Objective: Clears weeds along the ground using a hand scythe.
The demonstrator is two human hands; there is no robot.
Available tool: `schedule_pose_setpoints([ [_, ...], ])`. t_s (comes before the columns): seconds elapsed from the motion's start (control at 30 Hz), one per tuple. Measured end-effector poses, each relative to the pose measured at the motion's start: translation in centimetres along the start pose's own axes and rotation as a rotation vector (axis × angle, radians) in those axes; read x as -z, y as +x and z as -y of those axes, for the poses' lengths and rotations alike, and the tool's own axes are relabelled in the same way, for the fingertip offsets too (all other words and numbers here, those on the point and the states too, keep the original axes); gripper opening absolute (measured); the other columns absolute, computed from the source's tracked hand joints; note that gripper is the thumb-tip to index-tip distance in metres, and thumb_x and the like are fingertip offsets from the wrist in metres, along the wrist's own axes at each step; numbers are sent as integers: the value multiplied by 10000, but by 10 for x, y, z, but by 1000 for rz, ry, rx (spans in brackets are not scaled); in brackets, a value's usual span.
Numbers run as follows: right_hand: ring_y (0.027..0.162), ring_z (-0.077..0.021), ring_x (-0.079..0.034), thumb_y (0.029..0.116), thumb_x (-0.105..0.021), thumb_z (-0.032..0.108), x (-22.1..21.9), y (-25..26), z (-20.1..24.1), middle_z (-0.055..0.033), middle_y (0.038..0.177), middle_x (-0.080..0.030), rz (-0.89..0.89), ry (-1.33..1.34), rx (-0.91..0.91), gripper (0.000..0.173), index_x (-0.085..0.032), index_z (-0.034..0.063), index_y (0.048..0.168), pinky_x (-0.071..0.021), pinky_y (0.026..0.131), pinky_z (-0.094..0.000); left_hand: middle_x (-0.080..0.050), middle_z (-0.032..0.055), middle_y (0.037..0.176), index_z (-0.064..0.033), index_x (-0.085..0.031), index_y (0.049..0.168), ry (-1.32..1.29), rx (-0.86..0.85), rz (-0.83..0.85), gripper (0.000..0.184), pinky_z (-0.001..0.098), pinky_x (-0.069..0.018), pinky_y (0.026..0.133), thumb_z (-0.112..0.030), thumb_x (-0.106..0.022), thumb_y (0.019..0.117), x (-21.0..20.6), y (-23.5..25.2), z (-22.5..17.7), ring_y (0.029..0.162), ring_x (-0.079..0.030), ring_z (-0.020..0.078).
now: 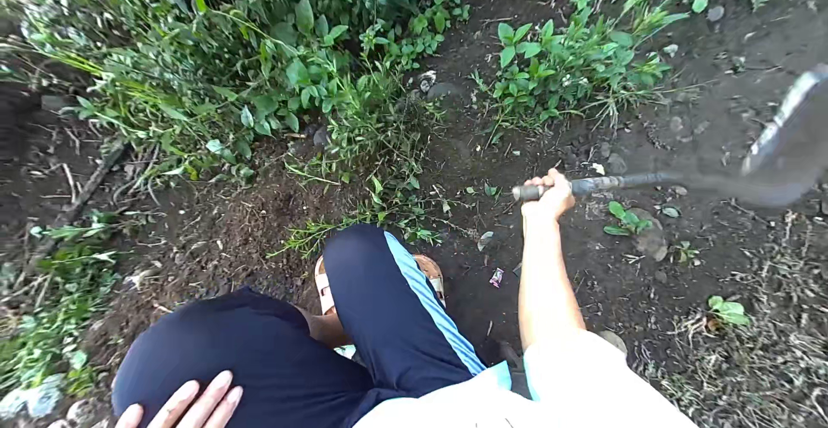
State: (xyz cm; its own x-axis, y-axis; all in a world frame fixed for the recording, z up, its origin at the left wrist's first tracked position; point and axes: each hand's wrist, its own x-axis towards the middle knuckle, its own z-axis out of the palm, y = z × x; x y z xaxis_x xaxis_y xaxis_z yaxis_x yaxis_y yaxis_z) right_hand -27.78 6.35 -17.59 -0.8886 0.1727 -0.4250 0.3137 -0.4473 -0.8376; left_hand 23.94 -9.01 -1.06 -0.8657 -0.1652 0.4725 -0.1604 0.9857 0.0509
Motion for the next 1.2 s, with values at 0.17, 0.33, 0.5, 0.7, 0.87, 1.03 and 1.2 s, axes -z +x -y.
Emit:
schedule_pose_setpoints([
  [0.17,627,-212,-559,853,-610,38,-11,-125,-123,-129,786,-564,289,-560,-418,202,-519,-16,1025,-506,564,-386,-453,-19,1573,-142,-516,1439,34,-70,51,615,442,-25,1288,-455,-121,1086,-3,-38,20,1553,-238,152],
  [0.33,1272,-363,-599,1097,-487,172,26,-182,-159,-270,1332,-636,1205,-1439,-321,354,-617,-60,1331,-440,1101,-503,-478,-28,1563,-123,-538,1426,-34,-108,31,626,416,-12,1288,-437,-113,1091,-12,-27,17,1549,-248,128],
  [0.5,1058,-319,-683,934,-726,267,24,-140,-136,-210,1134,-706,1204,-1436,-221,418,-663,-1,1248,-536,962,-537,-477,-35,1560,-124,-540,1416,-19,-80,-19,617,413,-31,1287,-440,-120,1092,-14,-38,17,1544,-257,127],
  [0.7,452,-114,-511,981,-702,148,-16,-102,-86,-35,603,-534,603,-892,-217,309,-536,-37,1165,-509,487,-291,-491,-29,1540,-118,-540,1409,-49,-80,-31,605,406,-17,1285,-425,-124,1096,-17,-42,19,1536,-267,126],
  [0.87,464,-130,-541,990,-605,95,-79,-87,-102,-7,621,-509,301,-477,-280,92,-536,38,1013,-560,483,-316,-523,-25,1505,-111,-557,1377,-66,-110,-62,599,400,-25,1286,-410,-120,1098,-22,-31,20,1521,-297,124],
  [1.03,562,-136,-535,977,-630,83,2,-115,-177,-67,764,-561,706,-1217,-545,227,-576,-45,1157,-509,547,-309,-503,-29,1549,-110,-535,1438,-108,-150,-58,604,405,-40,1288,-387,-121,1097,-32,-16,19,1532,-290,138],
  [1.2,560,-136,-545,905,-794,224,46,-89,-144,-75,785,-610,922,-1376,-427,425,-612,-17,1205,-511,542,-317,-497,-41,1549,-113,-528,1437,-100,-147,-38,594,396,-33,1285,-392,-126,1101,-30,-18,17,1535,-276,126],
])
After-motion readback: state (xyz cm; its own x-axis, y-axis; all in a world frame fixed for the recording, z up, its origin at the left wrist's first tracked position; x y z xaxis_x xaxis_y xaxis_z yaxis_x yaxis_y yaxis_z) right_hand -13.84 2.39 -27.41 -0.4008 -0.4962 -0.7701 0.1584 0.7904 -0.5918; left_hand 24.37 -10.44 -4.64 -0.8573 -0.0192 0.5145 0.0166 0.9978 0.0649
